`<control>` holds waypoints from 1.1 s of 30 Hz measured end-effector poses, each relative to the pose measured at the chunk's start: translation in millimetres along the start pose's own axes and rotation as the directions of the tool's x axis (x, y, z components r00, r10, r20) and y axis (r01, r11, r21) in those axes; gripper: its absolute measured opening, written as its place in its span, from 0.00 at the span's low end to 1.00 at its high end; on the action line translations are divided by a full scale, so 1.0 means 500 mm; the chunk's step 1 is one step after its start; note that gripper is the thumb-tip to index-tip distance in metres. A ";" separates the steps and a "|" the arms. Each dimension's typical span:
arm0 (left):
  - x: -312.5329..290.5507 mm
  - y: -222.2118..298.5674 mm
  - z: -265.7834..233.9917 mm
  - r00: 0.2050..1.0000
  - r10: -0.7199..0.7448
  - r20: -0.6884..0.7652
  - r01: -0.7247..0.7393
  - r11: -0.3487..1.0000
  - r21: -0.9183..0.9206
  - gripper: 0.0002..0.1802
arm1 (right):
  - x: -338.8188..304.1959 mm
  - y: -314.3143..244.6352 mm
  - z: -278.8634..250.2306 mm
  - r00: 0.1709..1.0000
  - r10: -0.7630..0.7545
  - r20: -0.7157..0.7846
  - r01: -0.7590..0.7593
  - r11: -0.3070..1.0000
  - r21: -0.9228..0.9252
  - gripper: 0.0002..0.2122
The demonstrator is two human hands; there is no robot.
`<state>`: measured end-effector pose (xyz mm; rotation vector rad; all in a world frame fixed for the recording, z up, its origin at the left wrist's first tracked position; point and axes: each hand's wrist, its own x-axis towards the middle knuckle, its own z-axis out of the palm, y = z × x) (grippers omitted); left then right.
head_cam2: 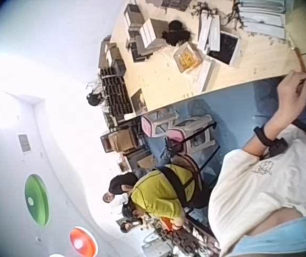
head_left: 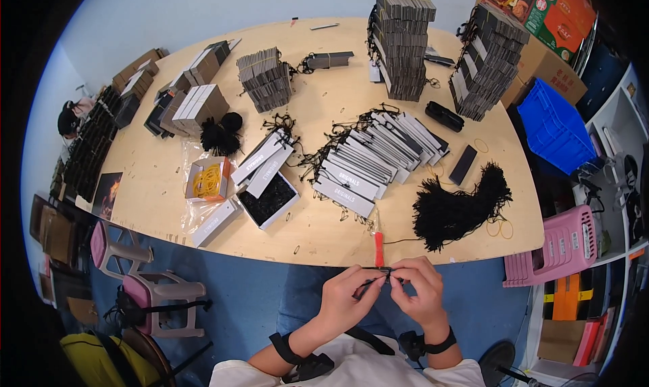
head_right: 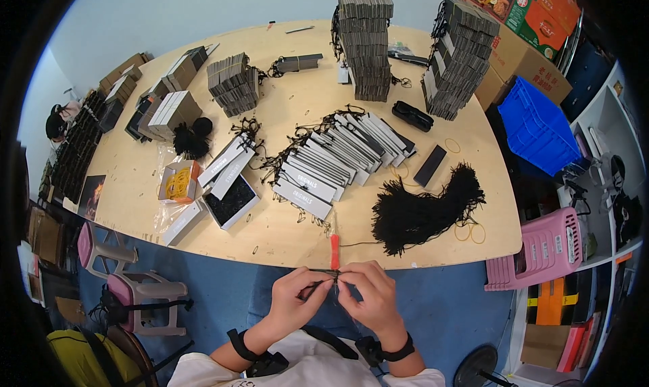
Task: Attaching black tassels to grey rectangular tags at a work table.
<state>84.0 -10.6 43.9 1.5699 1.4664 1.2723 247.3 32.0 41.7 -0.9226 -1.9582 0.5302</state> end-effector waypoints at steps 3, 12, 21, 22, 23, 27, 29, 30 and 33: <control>0.000 -0.001 0.001 0.997 0.074 -0.026 -0.072 0.995 0.076 0.09 | -0.008 0.005 -0.001 0.999 0.036 -0.006 -0.035 0.999 0.027 0.08; 0.004 -0.011 -0.001 0.920 0.392 -0.013 -0.346 0.827 0.444 0.11 | 0.007 0.001 -0.012 0.984 -0.166 0.058 0.175 0.959 -0.225 0.08; 0.004 -0.017 0.001 0.901 0.434 0.014 -0.392 0.800 0.454 0.14 | 0.008 0.000 -0.012 0.981 -0.178 0.082 0.193 0.946 -0.259 0.08; 0.004 -0.018 0.002 0.901 0.433 0.014 -0.392 0.800 0.454 0.14 | 0.009 0.000 -0.012 0.982 -0.171 0.086 0.188 0.947 -0.262 0.08; 0.004 -0.018 0.003 0.901 0.435 0.007 -0.392 0.805 0.446 0.14 | 0.008 0.001 -0.012 0.982 -0.171 0.086 0.188 0.946 -0.263 0.08; 0.005 -0.013 0.005 0.903 0.429 -0.028 -0.380 0.827 0.414 0.13 | 0.004 0.001 -0.007 0.993 -0.118 0.012 0.118 0.975 -0.187 0.08; 0.005 -0.016 0.002 0.901 0.433 -0.014 -0.386 0.817 0.429 0.13 | 0.003 0.002 -0.006 0.994 -0.107 0.002 0.106 0.979 -0.174 0.08; 0.005 -0.016 0.001 0.900 0.436 0.001 -0.392 0.806 0.444 0.13 | 0.003 0.003 -0.006 0.994 -0.111 -0.002 0.109 0.977 -0.184 0.08; 0.006 -0.016 -0.001 0.895 0.445 0.006 -0.400 0.797 0.452 0.14 | 0.002 0.002 -0.009 0.992 -0.124 -0.008 0.120 0.973 -0.196 0.08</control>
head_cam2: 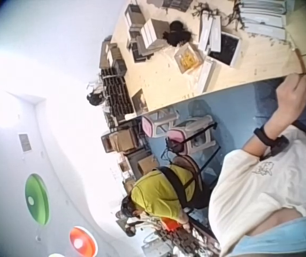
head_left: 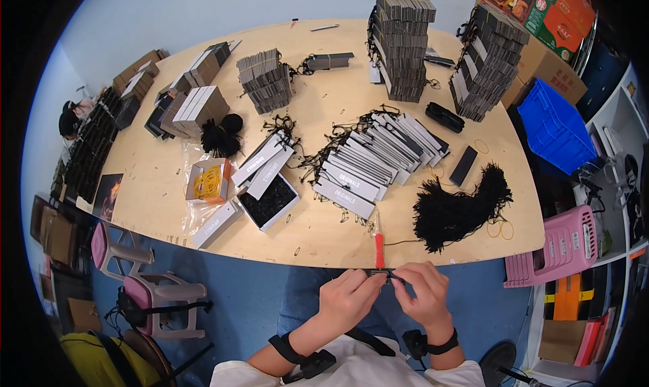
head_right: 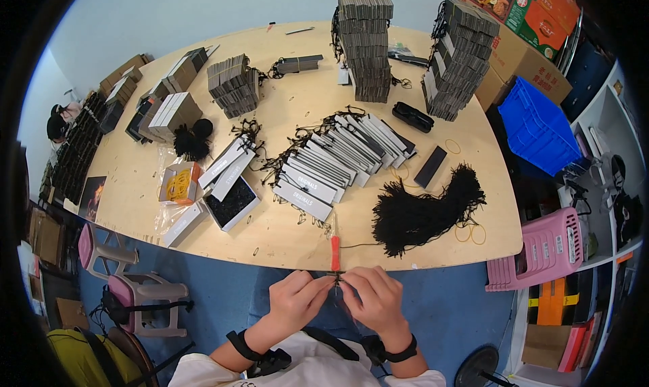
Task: Attaching black tassels to grey rectangular tags at a work table.
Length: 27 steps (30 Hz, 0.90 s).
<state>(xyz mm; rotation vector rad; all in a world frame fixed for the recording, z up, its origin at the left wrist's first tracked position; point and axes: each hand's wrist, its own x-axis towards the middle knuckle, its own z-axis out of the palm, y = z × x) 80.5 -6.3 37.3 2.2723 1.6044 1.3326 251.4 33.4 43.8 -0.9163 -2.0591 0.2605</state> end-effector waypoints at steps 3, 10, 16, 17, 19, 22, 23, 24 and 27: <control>-0.001 0.000 -0.001 1.000 0.012 0.017 -0.012 1.000 0.022 0.14 | 0.002 -0.001 -0.003 0.999 -0.039 0.005 0.039 0.999 -0.026 0.08; -0.003 0.001 0.002 0.999 0.022 0.024 -0.023 0.999 0.039 0.15 | 0.002 0.003 -0.006 0.995 -0.064 0.080 0.068 0.997 -0.047 0.08; -0.004 0.000 0.007 0.999 0.035 0.014 -0.036 0.999 0.039 0.14 | -0.004 0.004 -0.001 0.998 -0.010 0.057 0.011 1.000 -0.018 0.09; -0.005 0.001 0.008 1.000 0.029 0.006 -0.030 0.999 0.039 0.14 | -0.005 0.003 0.000 0.998 -0.010 0.057 0.011 1.000 -0.017 0.09; -0.005 0.003 0.009 1.000 0.022 -0.002 -0.022 0.999 0.040 0.13 | -0.009 0.003 0.003 0.999 0.030 0.022 -0.030 1.000 0.004 0.10; -0.002 0.008 0.011 0.999 -0.019 -0.037 0.018 1.000 -0.012 0.13 | -0.012 0.002 0.002 0.998 0.060 0.026 -0.061 0.997 0.038 0.10; -0.002 0.008 0.011 0.998 -0.043 -0.038 0.041 0.998 -0.047 0.13 | -0.013 0.002 0.002 0.998 0.060 0.025 -0.061 0.997 0.038 0.10; -0.002 0.008 0.011 0.997 -0.067 -0.038 0.064 0.995 -0.082 0.13 | -0.014 0.003 0.002 0.996 0.088 0.031 -0.090 0.991 0.096 0.10; -0.004 0.006 0.010 0.998 -0.065 -0.013 0.063 0.995 -0.071 0.12 | -0.019 0.006 0.001 0.988 0.151 0.028 -0.154 0.967 0.203 0.10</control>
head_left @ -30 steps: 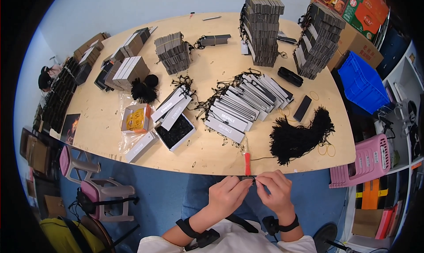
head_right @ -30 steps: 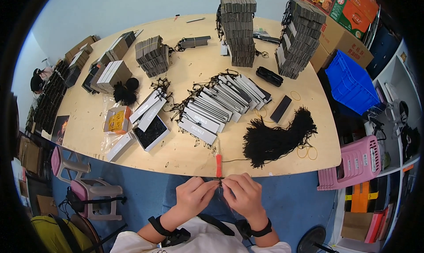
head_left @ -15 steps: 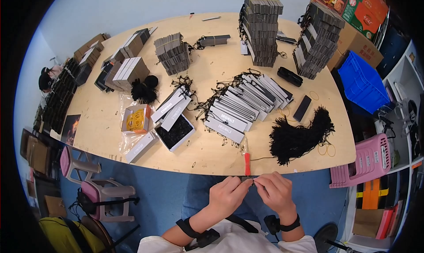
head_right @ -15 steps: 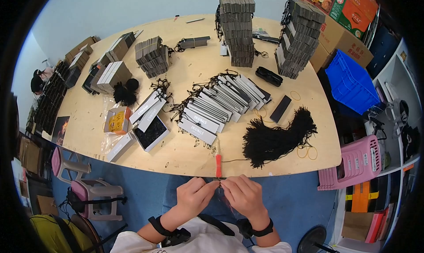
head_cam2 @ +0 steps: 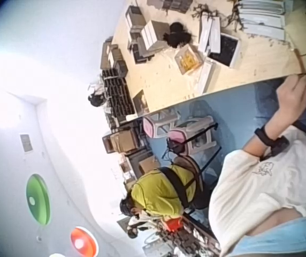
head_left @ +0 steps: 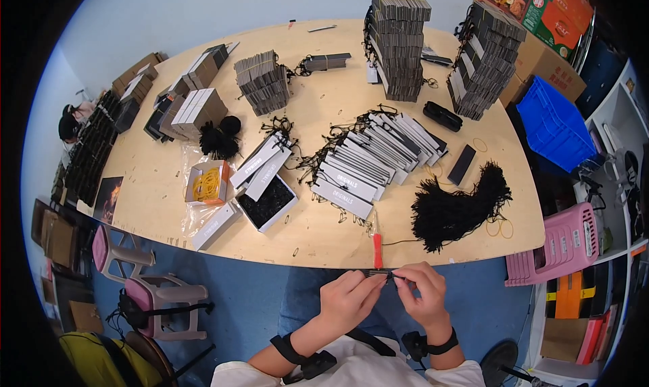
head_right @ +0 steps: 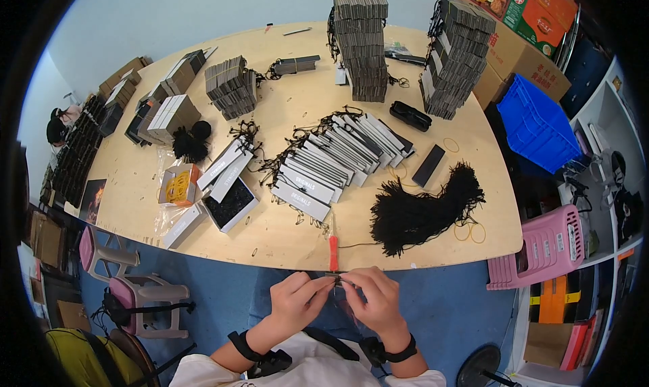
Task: Attaching black tassels to grey rectangular tags at a work table.
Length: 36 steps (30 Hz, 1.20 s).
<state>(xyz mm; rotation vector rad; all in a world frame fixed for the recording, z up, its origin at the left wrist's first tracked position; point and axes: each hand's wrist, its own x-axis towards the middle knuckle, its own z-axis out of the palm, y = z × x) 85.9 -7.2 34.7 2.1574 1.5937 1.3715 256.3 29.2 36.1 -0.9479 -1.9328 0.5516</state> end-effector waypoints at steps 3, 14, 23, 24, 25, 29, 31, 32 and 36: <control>-0.002 -0.002 -0.003 0.999 0.040 0.018 -0.040 0.999 0.008 0.13 | 0.001 0.006 -0.004 1.000 0.025 -0.003 -0.024 0.998 0.055 0.10; -0.009 -0.008 -0.003 0.997 0.068 0.026 -0.067 0.997 -0.024 0.16 | 0.026 0.005 -0.024 0.981 0.001 0.192 -0.013 0.998 0.058 0.05; -0.012 -0.005 -0.002 0.994 -0.091 0.059 0.100 0.980 -0.173 0.14 | 0.019 0.012 -0.022 0.975 0.039 0.220 -0.074 0.985 0.153 0.05; -0.012 -0.004 -0.002 0.986 -0.139 0.090 0.156 0.960 -0.232 0.14 | 0.019 0.010 -0.023 0.973 0.044 0.227 -0.083 0.983 0.166 0.05; -0.013 -0.004 -0.001 0.986 -0.139 0.090 0.157 0.960 -0.231 0.14 | 0.019 0.009 -0.023 0.971 0.048 0.234 -0.092 0.980 0.179 0.05; -0.014 0.001 0.001 0.953 -0.266 0.143 0.302 0.864 -0.404 0.10 | 0.012 0.005 -0.019 0.984 0.104 0.147 -0.140 0.955 0.261 0.06; -0.015 0.002 0.000 0.935 -0.307 0.179 0.356 0.819 -0.450 0.09 | 0.014 0.003 -0.026 0.987 0.039 0.158 -0.068 0.980 0.185 0.06; -0.017 0.001 0.000 0.914 -0.342 0.221 0.407 0.771 -0.491 0.08 | 0.015 0.002 -0.027 0.987 0.041 0.157 -0.070 0.980 0.184 0.06; -0.018 0.000 -0.002 0.868 -0.390 0.308 0.496 0.657 -0.567 0.06 | 0.018 0.005 -0.025 0.988 -0.034 0.150 0.010 0.987 0.158 0.06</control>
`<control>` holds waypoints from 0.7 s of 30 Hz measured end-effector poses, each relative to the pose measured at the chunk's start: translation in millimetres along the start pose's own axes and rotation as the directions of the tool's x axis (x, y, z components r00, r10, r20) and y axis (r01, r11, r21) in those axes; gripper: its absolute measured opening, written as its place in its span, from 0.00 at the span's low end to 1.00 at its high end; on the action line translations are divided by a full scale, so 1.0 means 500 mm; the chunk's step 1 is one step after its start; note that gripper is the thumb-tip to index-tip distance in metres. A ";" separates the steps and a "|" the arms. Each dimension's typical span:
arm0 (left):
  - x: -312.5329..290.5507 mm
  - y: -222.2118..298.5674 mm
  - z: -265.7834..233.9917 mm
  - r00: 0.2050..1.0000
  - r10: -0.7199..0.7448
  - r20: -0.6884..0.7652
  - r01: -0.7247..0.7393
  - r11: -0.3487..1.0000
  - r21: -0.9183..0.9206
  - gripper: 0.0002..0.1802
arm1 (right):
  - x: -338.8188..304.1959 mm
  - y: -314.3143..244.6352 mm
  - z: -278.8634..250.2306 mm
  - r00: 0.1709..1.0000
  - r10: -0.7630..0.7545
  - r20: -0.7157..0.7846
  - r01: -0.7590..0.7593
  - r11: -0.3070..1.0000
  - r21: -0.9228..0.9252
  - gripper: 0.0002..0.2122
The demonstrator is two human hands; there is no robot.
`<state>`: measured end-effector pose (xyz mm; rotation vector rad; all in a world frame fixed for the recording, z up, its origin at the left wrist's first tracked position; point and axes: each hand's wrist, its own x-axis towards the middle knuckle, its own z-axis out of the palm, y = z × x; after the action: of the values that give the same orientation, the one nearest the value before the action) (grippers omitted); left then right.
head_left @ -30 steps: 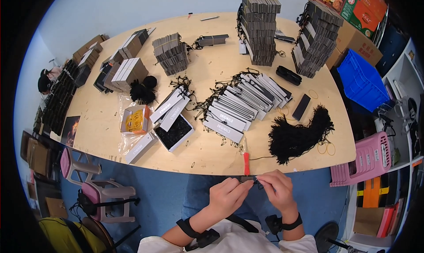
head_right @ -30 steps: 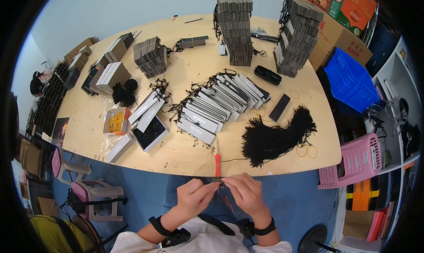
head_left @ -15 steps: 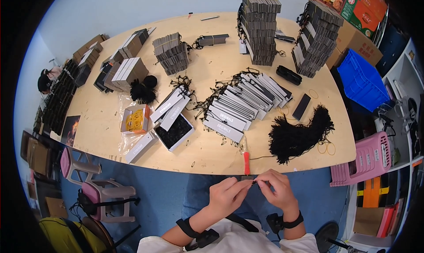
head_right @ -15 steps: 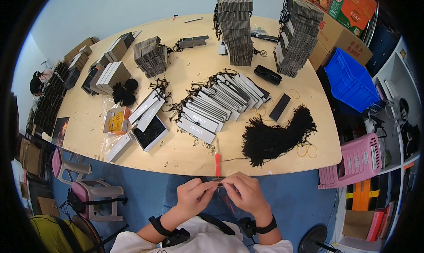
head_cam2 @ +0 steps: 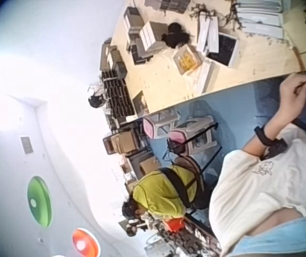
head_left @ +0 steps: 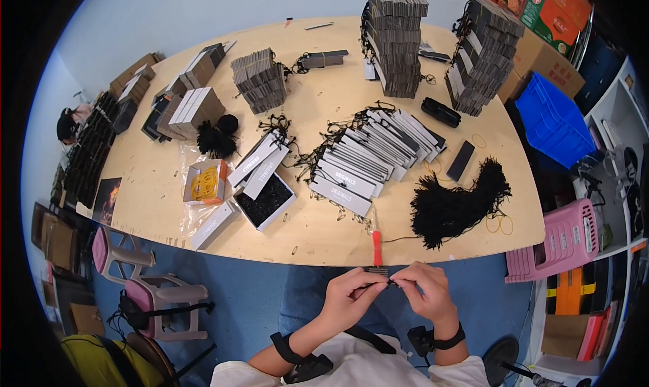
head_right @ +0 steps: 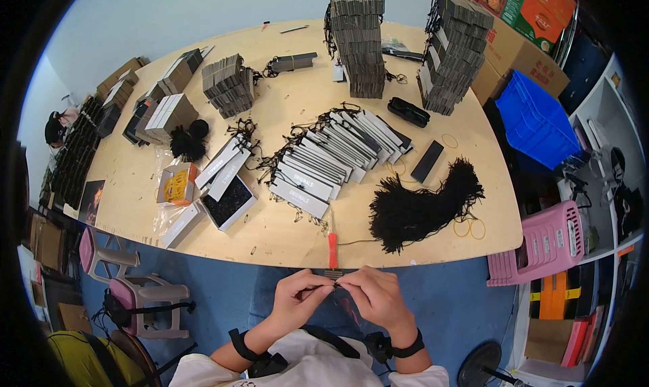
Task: Attaching black tassels to grey rectangular tags at a work table.
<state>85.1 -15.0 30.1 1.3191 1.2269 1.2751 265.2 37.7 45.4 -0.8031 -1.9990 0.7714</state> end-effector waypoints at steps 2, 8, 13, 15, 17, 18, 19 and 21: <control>-0.001 -0.001 0.000 1.000 -0.019 0.001 0.019 1.000 -0.025 0.06 | -0.001 0.002 0.000 1.000 -0.015 0.005 0.015 1.000 -0.010 0.06; 0.000 -0.003 0.001 0.999 -0.038 0.012 0.039 0.997 -0.061 0.06 | 0.000 0.001 -0.001 0.999 -0.049 0.018 0.050 0.997 -0.058 0.08; 0.001 -0.008 0.000 1.000 -0.001 0.011 0.001 1.000 -0.017 0.06 | 0.001 -0.003 -0.003 0.997 -0.081 0.017 0.083 0.985 -0.154 0.06; 0.002 -0.007 -0.001 1.000 0.024 0.016 -0.024 0.999 0.036 0.06 | 0.002 -0.004 -0.003 0.995 -0.096 0.017 0.097 0.982 -0.165 0.05; 0.002 -0.007 -0.001 1.000 0.021 0.014 -0.021 0.999 0.038 0.06 | 0.003 -0.004 -0.004 0.994 -0.110 0.016 0.111 0.978 -0.175 0.05; 0.002 -0.007 -0.001 1.000 0.018 0.012 -0.018 0.999 0.039 0.06 | 0.002 -0.004 -0.004 0.993 -0.118 0.021 0.120 0.975 -0.185 0.05; 0.001 -0.008 -0.001 1.000 0.018 0.012 -0.018 0.999 0.039 0.06 | 0.002 -0.004 -0.004 0.992 -0.125 0.026 0.128 0.973 -0.194 0.06; 0.000 -0.012 0.000 1.000 0.018 0.016 -0.018 1.000 0.007 0.06 | 0.001 -0.004 -0.003 0.992 -0.126 0.021 0.128 0.973 -0.191 0.06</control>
<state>84.6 -14.5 24.1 1.3457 1.2122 1.2718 265.8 37.3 47.8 -0.7730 -2.1330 0.5145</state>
